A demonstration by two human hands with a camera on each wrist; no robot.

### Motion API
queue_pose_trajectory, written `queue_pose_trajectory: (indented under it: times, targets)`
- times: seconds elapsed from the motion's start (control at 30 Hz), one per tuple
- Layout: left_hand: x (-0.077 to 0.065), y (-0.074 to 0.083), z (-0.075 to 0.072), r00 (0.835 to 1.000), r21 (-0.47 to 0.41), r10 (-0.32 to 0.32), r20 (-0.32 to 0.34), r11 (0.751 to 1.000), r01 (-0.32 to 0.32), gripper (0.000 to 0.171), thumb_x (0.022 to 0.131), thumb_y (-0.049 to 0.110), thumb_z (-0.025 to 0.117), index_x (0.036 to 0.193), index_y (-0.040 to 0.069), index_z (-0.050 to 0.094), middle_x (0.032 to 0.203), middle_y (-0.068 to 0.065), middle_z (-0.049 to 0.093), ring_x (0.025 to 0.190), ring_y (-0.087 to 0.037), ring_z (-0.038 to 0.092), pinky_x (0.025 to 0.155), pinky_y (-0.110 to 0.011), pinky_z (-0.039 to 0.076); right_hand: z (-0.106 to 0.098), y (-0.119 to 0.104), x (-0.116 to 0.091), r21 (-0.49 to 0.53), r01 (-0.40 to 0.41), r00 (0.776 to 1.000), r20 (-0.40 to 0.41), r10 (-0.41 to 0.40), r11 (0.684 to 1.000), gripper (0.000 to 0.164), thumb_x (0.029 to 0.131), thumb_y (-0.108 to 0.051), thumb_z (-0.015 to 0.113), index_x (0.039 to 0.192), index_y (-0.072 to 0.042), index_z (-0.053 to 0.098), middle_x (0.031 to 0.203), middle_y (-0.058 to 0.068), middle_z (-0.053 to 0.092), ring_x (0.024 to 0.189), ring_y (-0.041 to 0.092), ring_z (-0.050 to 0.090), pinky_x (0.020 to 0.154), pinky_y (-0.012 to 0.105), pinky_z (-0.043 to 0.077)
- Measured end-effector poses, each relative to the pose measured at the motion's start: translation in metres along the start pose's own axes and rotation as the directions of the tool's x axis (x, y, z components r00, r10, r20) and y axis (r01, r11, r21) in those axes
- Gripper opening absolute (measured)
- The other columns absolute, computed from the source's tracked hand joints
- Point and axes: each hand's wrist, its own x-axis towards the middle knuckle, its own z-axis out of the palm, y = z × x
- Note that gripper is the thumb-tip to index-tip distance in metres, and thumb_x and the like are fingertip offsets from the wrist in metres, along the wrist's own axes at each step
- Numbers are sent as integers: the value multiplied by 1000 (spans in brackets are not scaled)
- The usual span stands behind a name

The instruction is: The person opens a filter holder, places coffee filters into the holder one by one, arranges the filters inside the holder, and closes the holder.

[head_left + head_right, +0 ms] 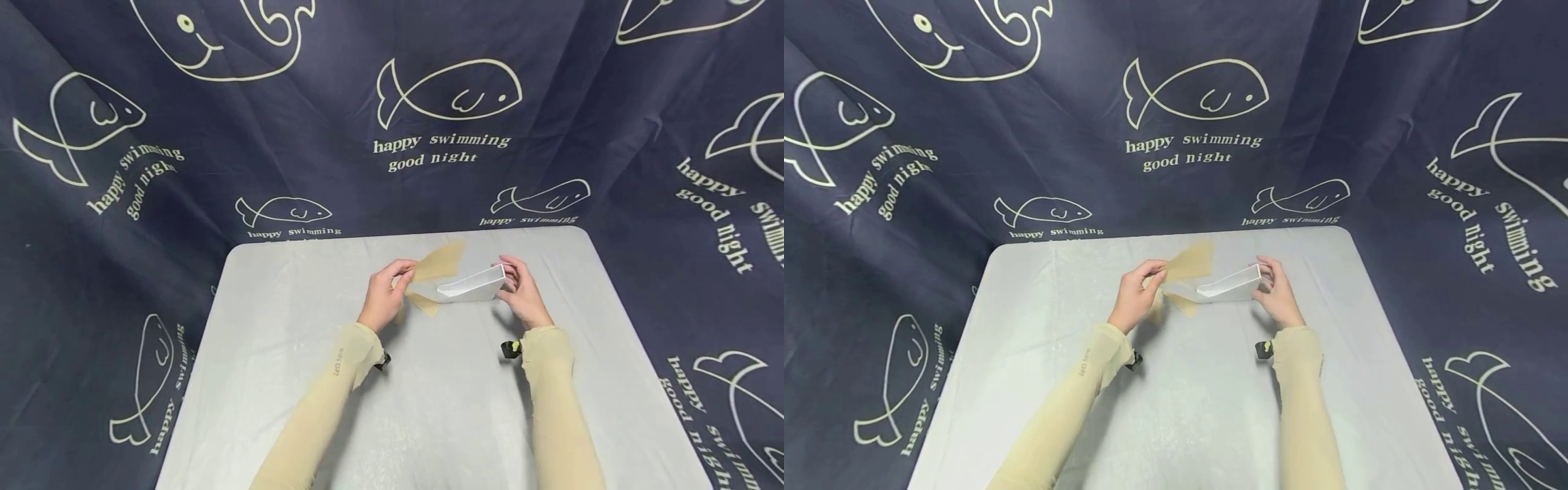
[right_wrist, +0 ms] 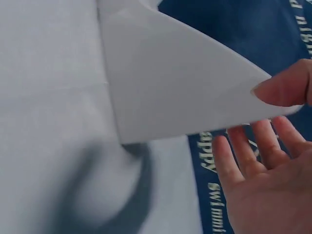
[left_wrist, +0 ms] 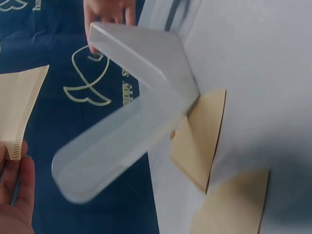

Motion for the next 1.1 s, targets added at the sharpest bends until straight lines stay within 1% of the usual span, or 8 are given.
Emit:
queue_pose_trajectory:
  times: [0.1, 0.2, 0.37, 0.5, 0.6, 0.73, 0.97, 1.1]
  targets:
    - [2, 3, 10, 1000, 15, -7, 30, 1000, 6, 20, 105, 15, 62, 121, 8, 72, 113, -8, 78, 109, -23, 73, 98, -39, 57, 7, 1, 5, -52, -55, 998, -18, 54, 997, 68, 78, 27, 54, 144, 11, 45, 132, 32, 55, 103, 6, 55, 87, 11, 48]
    - [5, 6, 20, 998, 30, -19, 54, 999, 17, 21, 105, 15, 61, 122, 8, 72, 115, -7, 78, 110, -22, 73, 97, -37, 57, 14, -10, 8, -117, -96, 995, -34, 92, 989, 52, 82, 22, 55, 133, 15, 54, 123, 37, 59, 97, 11, 56, 78, 11, 45]
    - [11, 9, 39, 996, 91, -43, 83, 995, 35, 21, 106, 15, 59, 123, 11, 71, 116, -5, 77, 107, -19, 72, 92, -34, 58, 19, 1, 16, -207, -119, 991, -87, 103, 971, 44, 81, 18, 54, 124, 12, 61, 116, 34, 64, 92, 10, 56, 77, 15, 45]
    - [14, 11, 55, 995, 151, -48, 89, 988, 34, 20, 106, 15, 60, 122, 13, 72, 114, -3, 77, 105, -16, 73, 92, -31, 57, 22, 12, 20, -347, -130, 984, -163, 77, 929, 38, 78, 12, 54, 113, 4, 64, 105, 24, 67, 87, 17, 56, 75, 23, 44]
    - [16, 15, 67, 995, 187, -44, 91, 982, 26, 19, 106, 16, 59, 121, 14, 72, 114, -2, 77, 103, -16, 73, 92, -31, 57, 25, 14, 20, -422, -161, 972, -223, 70, 892, 29, 79, 7, 53, 104, 0, 64, 101, 23, 68, 89, 32, 59, 78, 35, 48]
    - [16, 17, 80, 994, 231, -36, 104, 973, 11, 19, 107, 15, 58, 120, 13, 71, 110, -2, 78, 95, -15, 72, 88, -31, 57, 28, 14, 21, -443, -214, 954, -286, 89, 871, 29, 81, 3, 54, 107, 1, 67, 110, 26, 71, 104, 42, 63, 97, 51, 51]
    - [13, 15, 96, 985, 348, -70, 155, 937, 12, 16, 106, 14, 59, 118, 14, 70, 106, -4, 78, 94, -18, 74, 85, -31, 58, 30, 12, 20, -430, -251, 940, -323, 112, 867, 28, 77, 4, 53, 102, 8, 65, 107, 32, 68, 102, 44, 60, 95, 52, 49]
    - [11, 16, 101, 978, 417, -70, 195, 909, -18, 16, 105, 12, 59, 118, 14, 68, 104, -5, 79, 93, -20, 75, 82, -32, 59, 31, 10, 20, -423, -256, 934, -339, 110, 869, 28, 81, -1, 56, 106, 7, 67, 113, 31, 70, 108, 46, 62, 100, 54, 48]
